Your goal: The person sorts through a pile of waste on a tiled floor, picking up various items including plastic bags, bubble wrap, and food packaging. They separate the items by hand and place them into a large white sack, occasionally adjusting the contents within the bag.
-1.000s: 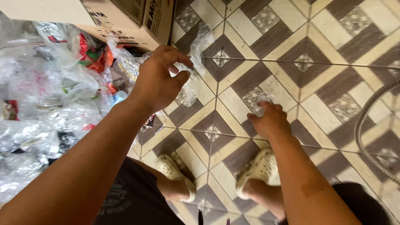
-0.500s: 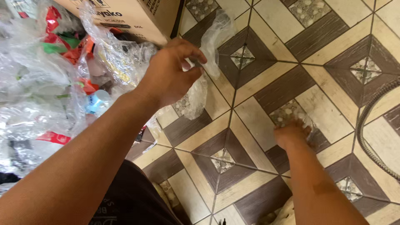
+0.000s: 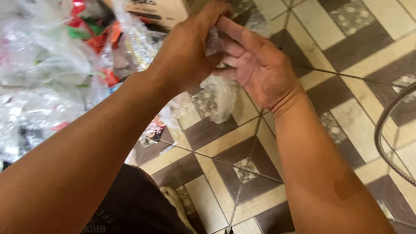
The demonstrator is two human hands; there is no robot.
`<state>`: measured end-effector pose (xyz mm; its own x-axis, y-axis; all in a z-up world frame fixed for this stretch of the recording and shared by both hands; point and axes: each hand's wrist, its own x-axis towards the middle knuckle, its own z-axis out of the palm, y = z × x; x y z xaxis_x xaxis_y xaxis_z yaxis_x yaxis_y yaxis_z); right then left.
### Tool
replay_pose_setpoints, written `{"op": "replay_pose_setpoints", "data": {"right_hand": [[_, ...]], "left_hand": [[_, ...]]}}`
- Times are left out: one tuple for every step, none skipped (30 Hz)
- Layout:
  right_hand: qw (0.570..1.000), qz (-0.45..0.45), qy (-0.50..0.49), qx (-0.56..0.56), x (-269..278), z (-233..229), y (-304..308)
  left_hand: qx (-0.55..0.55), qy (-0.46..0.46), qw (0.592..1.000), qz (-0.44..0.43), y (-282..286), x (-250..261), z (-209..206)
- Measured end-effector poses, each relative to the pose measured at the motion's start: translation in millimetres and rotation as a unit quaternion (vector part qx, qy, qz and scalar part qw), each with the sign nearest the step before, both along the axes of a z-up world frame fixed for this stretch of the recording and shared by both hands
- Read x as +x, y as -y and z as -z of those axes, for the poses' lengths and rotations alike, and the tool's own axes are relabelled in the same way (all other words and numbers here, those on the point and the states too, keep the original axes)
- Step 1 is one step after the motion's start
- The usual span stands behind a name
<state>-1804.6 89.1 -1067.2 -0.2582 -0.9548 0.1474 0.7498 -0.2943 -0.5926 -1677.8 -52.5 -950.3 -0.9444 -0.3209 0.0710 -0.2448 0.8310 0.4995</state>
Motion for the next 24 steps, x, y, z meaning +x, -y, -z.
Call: {"op": "replay_pose_setpoints", "data": {"right_hand": [[1.000, 0.013, 0.001, -0.002, 5.0, 7.7, 9.4], [0.988, 0.098, -0.022, 0.120, 10.8, 19.4, 19.3], [0.953, 0.180, -0.044, 0.239, 16.5, 33.7, 27.6], [0.921, 0.137, -0.178, 0.318, 26.6, 49.7, 30.9], [0.864, 0.093, -0.310, 0.385, 37.5, 65.7, 31.4], [0.752, -0.004, -0.459, 0.473, 45.8, 80.7, 32.1], [0.684, -0.090, -0.525, 0.499, 57.1, 94.0, 36.6], [0.602, -0.170, -0.583, 0.518, 67.1, 104.4, 39.2], [0.670, -0.158, -0.494, 0.532, 78.9, 111.7, 37.3], [0.728, -0.145, -0.396, 0.541, 89.9, 114.4, 33.6], [0.776, -0.131, -0.293, 0.544, 96.8, 112.6, 35.2], [0.783, -0.084, -0.315, 0.529, 97.9, 106.8, 37.8], [0.789, -0.036, -0.337, 0.513, 97.5, 97.7, 41.3], [0.792, 0.013, -0.356, 0.497, 96.1, 86.3, 44.0], [0.812, 0.041, -0.349, 0.466, 93.1, 73.3, 49.2], [0.830, 0.070, -0.341, 0.436, 88.6, 59.1, 56.5], [0.882, 0.069, -0.293, 0.362, 83.8, 44.3, 64.7], [0.925, 0.067, -0.240, 0.286, 80.9, 29.6, 70.7], [0.957, 0.027, -0.170, 0.235, 79.9, 15.4, 75.4], [0.978, -0.012, -0.097, 0.183, 81.6, 2.6, 79.3], [0.990, -0.029, -0.070, 0.121, 86.3, -8.2, 83.6], [0.996, -0.047, -0.043, 0.059, 90.2, -16.1, 86.0], [0.997, -0.069, -0.008, 0.034, 92.2, -20.6, 85.9], [0.995, -0.092, 0.026, 0.007, 93.5, -21.2, 87.7]], "left_hand": [[-0.053, -0.010, 0.999, 0.008, 8.9, 7.8, -3.2], [-0.108, -0.019, 0.994, 0.014, 18.6, 18.5, -7.5], [-0.101, -0.002, 0.995, -0.021, 24.9, 30.6, -10.9], [-0.096, 0.017, 0.994, -0.057, 27.4, 43.4, -14.6], [-0.089, 0.035, 0.991, -0.094, 29.9, 55.1, -19.2], [-0.097, 0.037, 0.990, -0.095, 31.4, 66.5, -23.1], [-0.105, 0.039, 0.989, -0.095, 31.9, 77.2, -26.7], [-0.113, 0.041, 0.988, -0.094, 31.9, 85.1, -29.7], [-0.097, 0.085, 0.983, -0.132, 30.7, 92.3, -32.2], [-0.079, 0.127, 0.975, -0.167, 29.6, 98.2, -34.4], [-0.060, 0.168, 0.963, -0.201, 29.8, 103.8, -36.8], [-0.069, 0.146, 0.968, -0.192, 29.9, 107.6, -37.3], [-0.078, 0.124, 0.972, -0.184, 29.7, 111.7, -36.8], [-0.086, 0.103, 0.976, -0.172, 29.4, 114.6, -35.2], [-0.089, 0.100, 0.976, -0.170, 29.4, 116.9, -33.8], [-0.090, 0.098, 0.977, -0.167, 29.9, 117.9, -32.4], [-0.092, 0.096, 0.978, -0.163, 29.8, 118.0, -31.1], [-0.085, 0.077, 0.981, -0.157, 28.0, 118.2, -29.5], [-0.077, 0.058, 0.984, -0.152, 25.2, 118.2, -27.5], [-0.068, 0.040, 0.986, -0.146, 22.7, 117.5, -25.3], [-0.060, 0.024, 0.989, -0.132, 22.6, 115.7, -23.3], [-0.051, 0.009, 0.992, -0.119, 23.9, 112.9, -20.8], [-0.042, -0.007, 0.994, -0.105, 24.5, 110.9, -17.6], [-0.068, 0.010, 0.991, -0.117, 25.4, 111.4, -15.4]]}}
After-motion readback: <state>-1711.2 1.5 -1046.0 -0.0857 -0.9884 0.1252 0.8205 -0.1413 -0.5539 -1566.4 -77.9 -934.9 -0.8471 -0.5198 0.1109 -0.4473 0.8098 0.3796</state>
